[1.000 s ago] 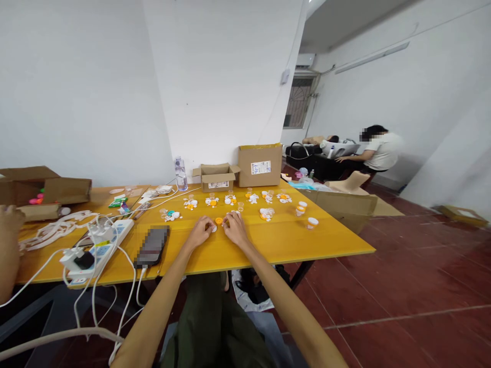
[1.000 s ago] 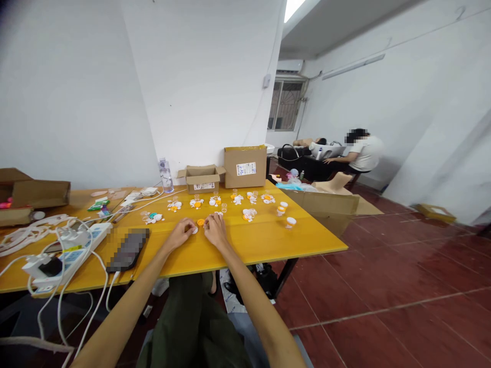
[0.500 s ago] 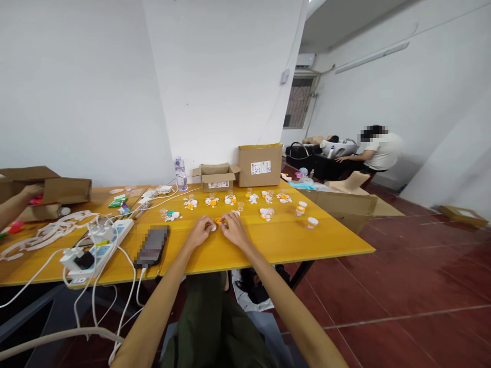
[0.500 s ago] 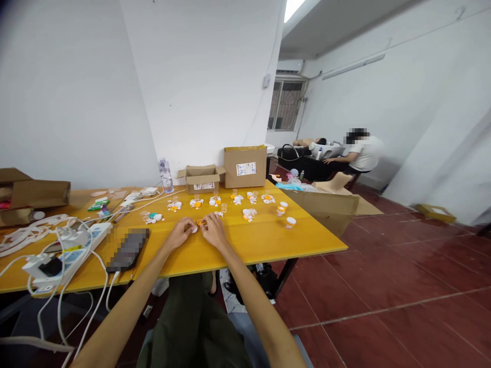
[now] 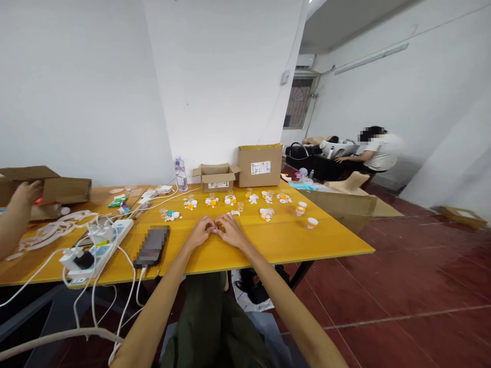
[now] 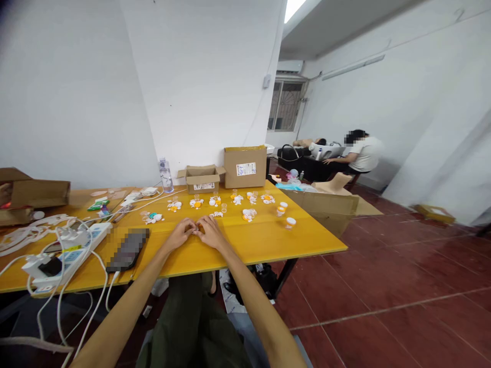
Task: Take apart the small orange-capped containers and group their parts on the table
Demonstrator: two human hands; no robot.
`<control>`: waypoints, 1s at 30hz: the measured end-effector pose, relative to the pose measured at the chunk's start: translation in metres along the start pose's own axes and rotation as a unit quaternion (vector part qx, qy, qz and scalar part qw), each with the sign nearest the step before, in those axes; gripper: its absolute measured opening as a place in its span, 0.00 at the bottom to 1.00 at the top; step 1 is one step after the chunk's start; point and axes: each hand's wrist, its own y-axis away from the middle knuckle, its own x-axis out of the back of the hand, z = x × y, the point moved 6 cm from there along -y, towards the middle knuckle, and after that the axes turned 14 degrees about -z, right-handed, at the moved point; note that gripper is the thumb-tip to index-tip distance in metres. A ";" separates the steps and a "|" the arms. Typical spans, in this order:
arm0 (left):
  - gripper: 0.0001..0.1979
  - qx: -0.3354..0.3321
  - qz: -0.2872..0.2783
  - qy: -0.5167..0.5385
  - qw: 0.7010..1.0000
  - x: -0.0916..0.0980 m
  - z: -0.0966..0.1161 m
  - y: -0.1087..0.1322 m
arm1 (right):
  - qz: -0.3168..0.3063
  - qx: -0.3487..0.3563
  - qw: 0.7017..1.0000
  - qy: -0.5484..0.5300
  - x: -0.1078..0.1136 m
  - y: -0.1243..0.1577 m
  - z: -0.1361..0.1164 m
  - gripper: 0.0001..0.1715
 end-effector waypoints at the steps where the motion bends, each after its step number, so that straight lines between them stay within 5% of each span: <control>1: 0.08 -0.003 -0.002 0.001 1.000 0.000 0.000 0.000 | -0.003 0.001 1.000 0.001 0.000 0.000 0.000 0.06; 30: 0.06 -0.014 -0.016 0.019 1.000 -0.002 -0.003 0.000 | -0.019 0.008 1.000 0.012 -0.001 0.000 -0.002 0.04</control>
